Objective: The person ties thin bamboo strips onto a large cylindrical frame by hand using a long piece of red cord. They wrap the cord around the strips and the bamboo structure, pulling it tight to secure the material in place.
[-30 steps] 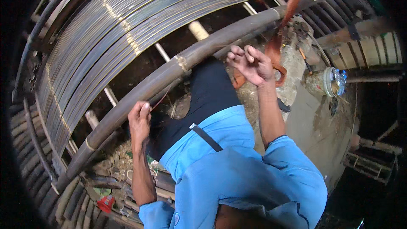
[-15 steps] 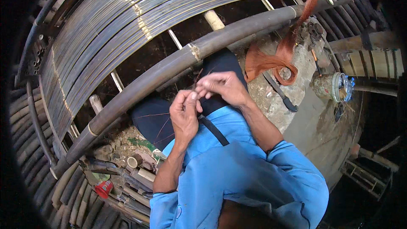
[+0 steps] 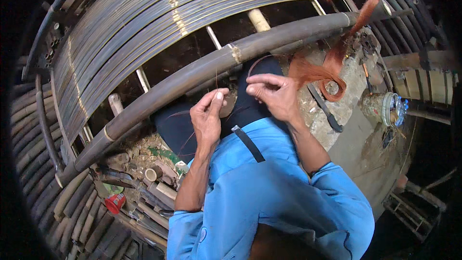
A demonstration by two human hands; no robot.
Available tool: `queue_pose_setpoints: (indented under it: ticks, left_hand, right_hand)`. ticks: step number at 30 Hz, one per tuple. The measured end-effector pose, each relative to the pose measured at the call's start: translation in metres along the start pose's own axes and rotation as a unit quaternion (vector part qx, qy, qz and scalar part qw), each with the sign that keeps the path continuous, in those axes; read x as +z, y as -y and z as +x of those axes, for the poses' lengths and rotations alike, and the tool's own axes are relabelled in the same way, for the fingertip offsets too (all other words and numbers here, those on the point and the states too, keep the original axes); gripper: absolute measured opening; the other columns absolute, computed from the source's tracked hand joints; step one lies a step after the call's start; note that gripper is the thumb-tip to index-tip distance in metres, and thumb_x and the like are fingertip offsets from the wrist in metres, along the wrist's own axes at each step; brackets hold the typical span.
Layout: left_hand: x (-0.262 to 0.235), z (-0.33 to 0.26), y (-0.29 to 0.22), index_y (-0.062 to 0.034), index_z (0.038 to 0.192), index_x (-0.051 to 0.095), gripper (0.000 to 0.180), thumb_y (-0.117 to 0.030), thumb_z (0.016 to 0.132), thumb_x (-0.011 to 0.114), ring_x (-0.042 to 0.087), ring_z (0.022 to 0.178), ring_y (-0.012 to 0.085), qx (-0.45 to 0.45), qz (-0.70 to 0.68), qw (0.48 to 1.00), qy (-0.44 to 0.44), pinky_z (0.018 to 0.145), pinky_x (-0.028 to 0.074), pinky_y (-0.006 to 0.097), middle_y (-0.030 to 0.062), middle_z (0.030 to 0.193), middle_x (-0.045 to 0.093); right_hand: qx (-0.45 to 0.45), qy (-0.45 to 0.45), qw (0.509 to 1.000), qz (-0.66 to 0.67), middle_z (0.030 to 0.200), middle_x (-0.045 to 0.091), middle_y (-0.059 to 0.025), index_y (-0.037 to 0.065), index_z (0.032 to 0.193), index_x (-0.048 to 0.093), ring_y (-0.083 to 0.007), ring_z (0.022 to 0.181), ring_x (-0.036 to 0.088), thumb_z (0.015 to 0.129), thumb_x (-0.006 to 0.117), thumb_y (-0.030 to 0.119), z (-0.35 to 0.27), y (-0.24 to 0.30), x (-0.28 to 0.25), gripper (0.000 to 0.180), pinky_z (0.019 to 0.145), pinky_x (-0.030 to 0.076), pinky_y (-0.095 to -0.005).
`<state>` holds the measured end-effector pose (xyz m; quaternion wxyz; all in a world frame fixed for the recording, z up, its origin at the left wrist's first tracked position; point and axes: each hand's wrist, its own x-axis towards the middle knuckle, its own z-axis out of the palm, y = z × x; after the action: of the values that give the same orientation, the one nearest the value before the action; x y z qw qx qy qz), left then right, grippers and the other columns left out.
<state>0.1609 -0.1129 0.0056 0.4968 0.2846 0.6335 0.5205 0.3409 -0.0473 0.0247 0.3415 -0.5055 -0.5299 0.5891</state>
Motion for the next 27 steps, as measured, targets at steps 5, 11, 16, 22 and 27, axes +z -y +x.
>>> queue_pose_setpoints:
  ticks: [5,11,16,22,27]
  left_hand:
    - [0.009,0.001,-0.009,-0.0006,0.111,0.073,0.025,-0.019,0.096,0.065,0.039,0.062,0.0039,-0.04,-0.092,0.995,0.028,0.056,0.031,0.021,-0.0055,0.07,0.052]
    - [0.016,0.001,-0.007,0.0004,0.108,0.074,0.026,-0.022,0.096,0.066,0.037,0.06,0.0022,-0.078,-0.131,0.987,0.041,0.054,0.028,0.02,-0.0066,0.068,0.05]
    - [0.012,0.004,-0.01,0.0008,0.103,0.073,0.024,-0.022,0.096,0.067,0.048,0.064,0.0019,-0.068,-0.146,0.985,0.065,0.056,0.035,0.018,-0.0027,0.075,0.062]
    - [0.012,0.004,-0.011,0.0015,0.105,0.072,0.025,-0.021,0.095,0.067,0.054,0.065,0.0048,-0.048,-0.122,0.99,0.042,0.058,0.04,0.019,0.0006,0.078,0.065]
    - [0.01,0.0,-0.006,0.001,0.102,0.073,0.023,-0.02,0.095,0.068,0.054,0.065,0.0049,0.013,-0.061,0.996,0.066,0.057,0.041,0.02,0.0009,0.077,0.066]
  right_hand:
    - [-0.031,0.011,0.997,0.074,0.084,0.071,-0.003,0.0,0.095,0.074,-0.0031,0.073,0.058,0.087,0.077,0.012,-0.005,-0.026,0.027,0.015,0.064,0.048,-0.0194]
    - [-0.058,0.019,0.997,-0.045,0.07,0.063,0.0057,0.002,0.089,0.075,0.0007,0.059,0.043,0.084,0.079,0.016,-0.018,-0.033,0.034,0.015,0.05,0.037,-0.0186]
    - [-0.051,0.051,0.995,-0.075,0.069,0.062,0.0048,0.002,0.088,0.074,0.0003,0.06,0.044,0.084,0.079,0.016,-0.023,-0.038,0.027,0.015,0.051,0.038,-0.0193]
    - [-0.025,0.101,0.99,-0.092,0.073,0.065,0.0023,0.001,0.089,0.074,-0.0019,0.063,0.049,0.084,0.079,0.015,-0.027,-0.041,0.025,0.015,0.056,0.043,-0.0206]
    - [-0.082,0.06,0.995,0.005,0.091,0.069,-0.0041,0.0,0.102,0.072,-0.0056,0.077,0.058,0.087,0.075,0.01,-0.018,-0.04,0.018,0.018,0.07,0.048,-0.0208]
